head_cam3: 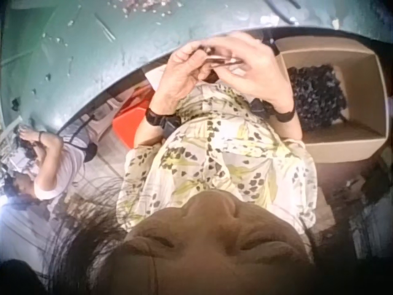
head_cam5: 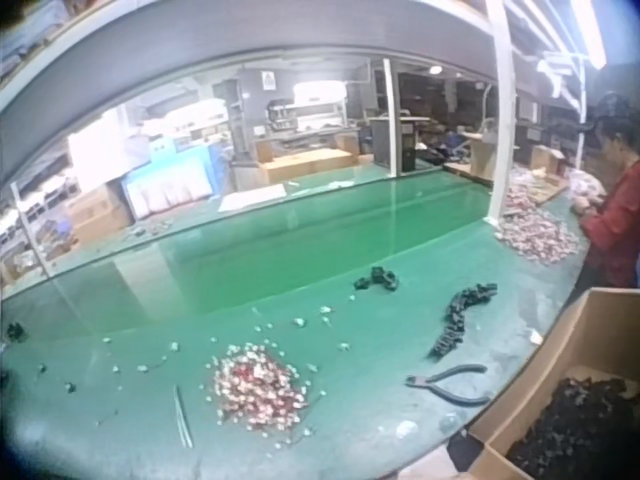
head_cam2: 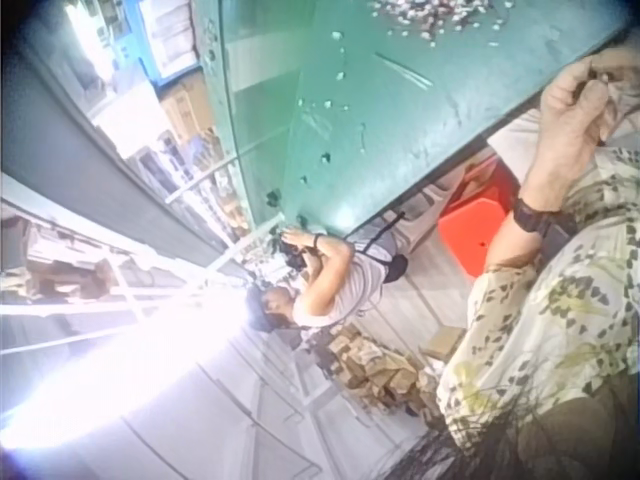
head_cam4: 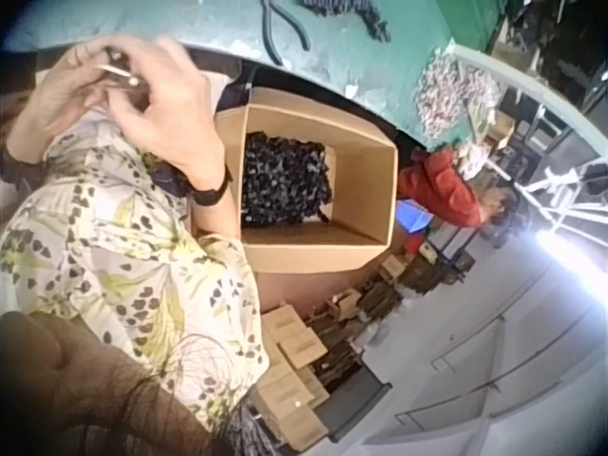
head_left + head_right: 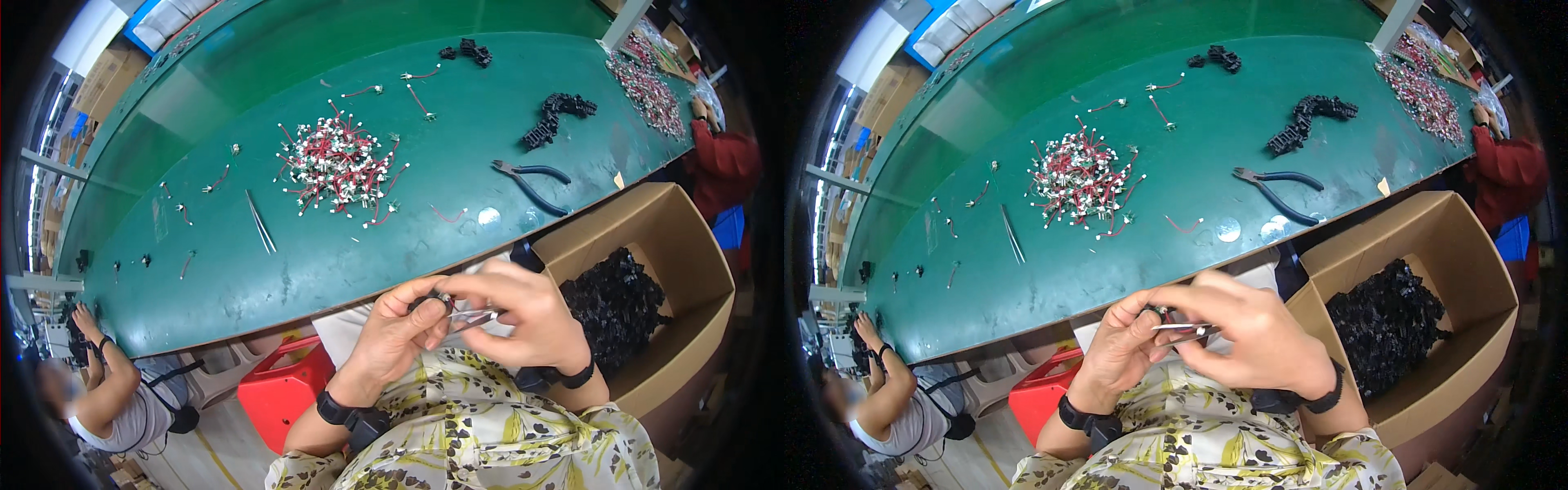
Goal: The person assembles small electronic components by inserting red and white wires into black plastic housings. They use tweezers to manipulate the wires and a pair of pliers to secure the connections. The process is repeated for multiple units, with finished assemblies placed on the table.
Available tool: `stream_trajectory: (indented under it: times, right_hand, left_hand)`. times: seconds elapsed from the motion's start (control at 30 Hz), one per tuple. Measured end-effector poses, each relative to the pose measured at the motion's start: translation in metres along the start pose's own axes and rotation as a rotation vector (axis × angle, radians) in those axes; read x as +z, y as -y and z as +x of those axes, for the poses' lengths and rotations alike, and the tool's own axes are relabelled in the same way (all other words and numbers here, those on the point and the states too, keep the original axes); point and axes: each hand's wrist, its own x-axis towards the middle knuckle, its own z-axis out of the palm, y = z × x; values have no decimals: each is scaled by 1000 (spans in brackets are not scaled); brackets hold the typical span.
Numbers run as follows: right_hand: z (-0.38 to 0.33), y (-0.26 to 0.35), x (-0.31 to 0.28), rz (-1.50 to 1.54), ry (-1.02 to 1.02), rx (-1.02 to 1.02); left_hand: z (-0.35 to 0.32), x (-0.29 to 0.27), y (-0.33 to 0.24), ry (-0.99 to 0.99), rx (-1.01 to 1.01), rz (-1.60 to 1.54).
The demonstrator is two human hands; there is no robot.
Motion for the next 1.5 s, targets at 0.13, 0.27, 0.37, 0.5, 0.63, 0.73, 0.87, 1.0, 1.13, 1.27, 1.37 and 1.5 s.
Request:
stream_trajectory:
  times: [0.13, 0.27, 0.37, 0.5, 0.63, 0.73, 0.87, 1.0, 1.13, 1.27, 1.37, 1.5]
  right_hand:
    - [-19, -6, -16, 639, -301, 130]
    - [-15, 1, -15, -105, -207, 93]
    - [-9, 0, -1, -247, -108, -20]
    - [-8, -9, 5, -293, -114, -54]
    - [-7, -13, 5, -345, -100, -47]
    - [-5, -12, 6, -404, -91, -46]
    - [-7, -15, 6, -358, -113, -22]
    - [-12, -22, 2, -310, -141, 12]
    - [-12, -21, 3, -295, -113, 16]
    - [-12, -21, 2, -328, -102, -7]
    - [-12, -21, 1, -342, -87, -23]
    - [-16, -26, 12, -253, -167, -9]
  left_hand:
    - [0, 8, -6, -27, 135, -18]
    - [2, 10, -5, -80, 179, 58]
    - [3, 7, -4, -90, 151, 56]
    - [2, 9, -9, -125, 106, 82]
    - [5, 10, -10, -161, 71, 90]
    - [6, 11, -12, -194, 39, 165]
    - [8, 10, -11, -216, 22, 231]
    - [10, 15, -12, -228, 64, 211]
    - [11, 12, -9, -205, 58, 220]
    - [12, 13, -7, -217, 84, 286]
    - [11, 13, -6, -231, 101, 383]
    - [12, 16, -9, -225, 116, 386]
